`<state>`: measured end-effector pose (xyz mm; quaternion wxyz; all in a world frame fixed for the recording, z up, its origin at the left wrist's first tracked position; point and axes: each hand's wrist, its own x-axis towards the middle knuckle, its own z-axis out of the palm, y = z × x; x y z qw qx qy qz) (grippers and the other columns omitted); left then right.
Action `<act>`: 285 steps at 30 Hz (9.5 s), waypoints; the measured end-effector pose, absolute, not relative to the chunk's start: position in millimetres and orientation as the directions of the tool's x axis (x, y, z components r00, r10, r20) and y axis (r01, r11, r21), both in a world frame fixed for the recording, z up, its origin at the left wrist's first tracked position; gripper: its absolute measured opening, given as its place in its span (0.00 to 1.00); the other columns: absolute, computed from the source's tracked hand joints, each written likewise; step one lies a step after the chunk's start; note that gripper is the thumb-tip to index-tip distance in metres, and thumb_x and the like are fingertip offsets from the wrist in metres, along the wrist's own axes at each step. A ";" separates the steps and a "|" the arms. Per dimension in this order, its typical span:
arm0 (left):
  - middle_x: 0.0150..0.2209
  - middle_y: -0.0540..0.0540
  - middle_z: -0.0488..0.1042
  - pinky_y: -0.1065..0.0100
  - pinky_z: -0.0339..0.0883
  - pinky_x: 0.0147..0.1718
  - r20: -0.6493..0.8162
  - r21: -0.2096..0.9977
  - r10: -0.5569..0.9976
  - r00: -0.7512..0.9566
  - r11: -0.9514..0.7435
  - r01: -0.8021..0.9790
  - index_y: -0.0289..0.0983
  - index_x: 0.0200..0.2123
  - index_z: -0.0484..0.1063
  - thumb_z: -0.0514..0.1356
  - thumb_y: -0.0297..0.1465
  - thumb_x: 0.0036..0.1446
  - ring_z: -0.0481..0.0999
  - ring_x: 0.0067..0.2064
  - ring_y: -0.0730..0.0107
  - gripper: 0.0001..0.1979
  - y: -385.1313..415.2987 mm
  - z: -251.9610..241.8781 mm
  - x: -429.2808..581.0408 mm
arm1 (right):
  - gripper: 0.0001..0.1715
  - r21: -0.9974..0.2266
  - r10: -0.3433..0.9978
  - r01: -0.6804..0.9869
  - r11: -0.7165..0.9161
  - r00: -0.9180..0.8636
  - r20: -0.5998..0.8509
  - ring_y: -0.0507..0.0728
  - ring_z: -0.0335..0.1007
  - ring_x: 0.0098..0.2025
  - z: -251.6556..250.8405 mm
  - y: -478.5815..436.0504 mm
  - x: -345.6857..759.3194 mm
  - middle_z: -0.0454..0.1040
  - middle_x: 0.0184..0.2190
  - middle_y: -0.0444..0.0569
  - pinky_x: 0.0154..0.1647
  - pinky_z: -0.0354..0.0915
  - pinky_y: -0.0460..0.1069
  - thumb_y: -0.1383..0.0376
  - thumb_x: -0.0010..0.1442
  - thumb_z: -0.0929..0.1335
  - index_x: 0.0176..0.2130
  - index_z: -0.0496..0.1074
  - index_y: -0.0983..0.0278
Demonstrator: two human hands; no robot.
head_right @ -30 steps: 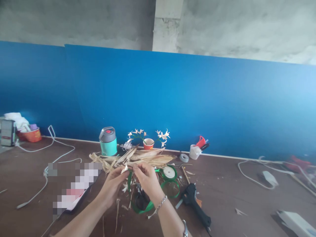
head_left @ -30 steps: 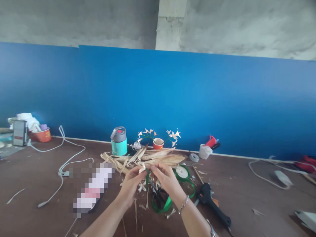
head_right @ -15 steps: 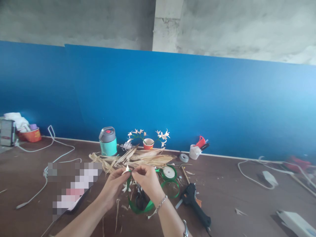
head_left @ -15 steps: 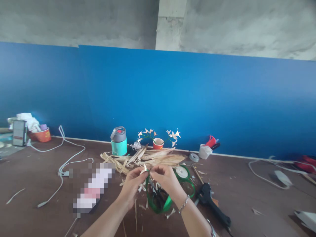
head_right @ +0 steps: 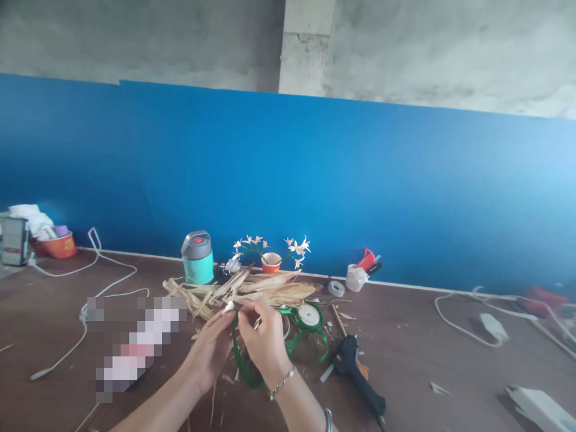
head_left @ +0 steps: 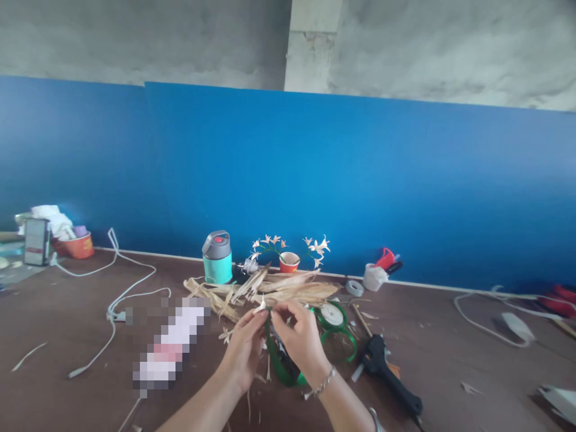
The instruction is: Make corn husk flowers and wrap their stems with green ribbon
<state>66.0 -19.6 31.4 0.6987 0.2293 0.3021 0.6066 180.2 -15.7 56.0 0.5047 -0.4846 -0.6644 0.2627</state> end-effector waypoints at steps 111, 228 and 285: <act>0.27 0.47 0.77 0.71 0.65 0.34 0.016 0.841 0.995 -0.096 -0.065 -0.537 0.34 0.27 0.77 0.69 0.36 0.40 0.75 0.32 0.67 0.12 -9.9 72.8 88.4 | 0.09 -0.628 0.711 0.498 0.598 0.032 0.702 0.55 0.69 0.33 76.5 -16.8 196.8 0.75 0.30 0.49 0.36 0.65 0.49 0.68 0.57 0.63 0.33 0.73 0.64; 0.18 0.51 0.71 0.72 0.60 0.25 -0.092 0.902 0.996 -0.002 0.083 -0.423 0.33 0.20 0.73 0.67 0.38 0.38 0.69 0.23 0.72 0.13 -10.0 71.4 87.6 | 0.10 -0.177 0.625 0.832 0.527 -0.238 0.743 0.56 0.66 0.31 69.3 -19.5 196.4 0.71 0.26 0.47 0.32 0.56 0.48 0.73 0.56 0.61 0.30 0.70 0.63; 0.24 0.51 0.70 0.74 0.61 0.29 0.212 0.948 0.969 0.127 -0.173 -0.267 0.34 0.25 0.71 0.61 0.38 0.51 0.69 0.28 0.73 0.12 -10.0 85.1 77.0 | 0.06 -0.556 0.712 -0.503 -0.662 -0.653 -0.258 0.45 0.52 0.20 79.1 -4.7 218.7 0.55 0.19 0.37 0.21 0.46 0.40 0.68 0.49 0.69 0.27 0.67 0.68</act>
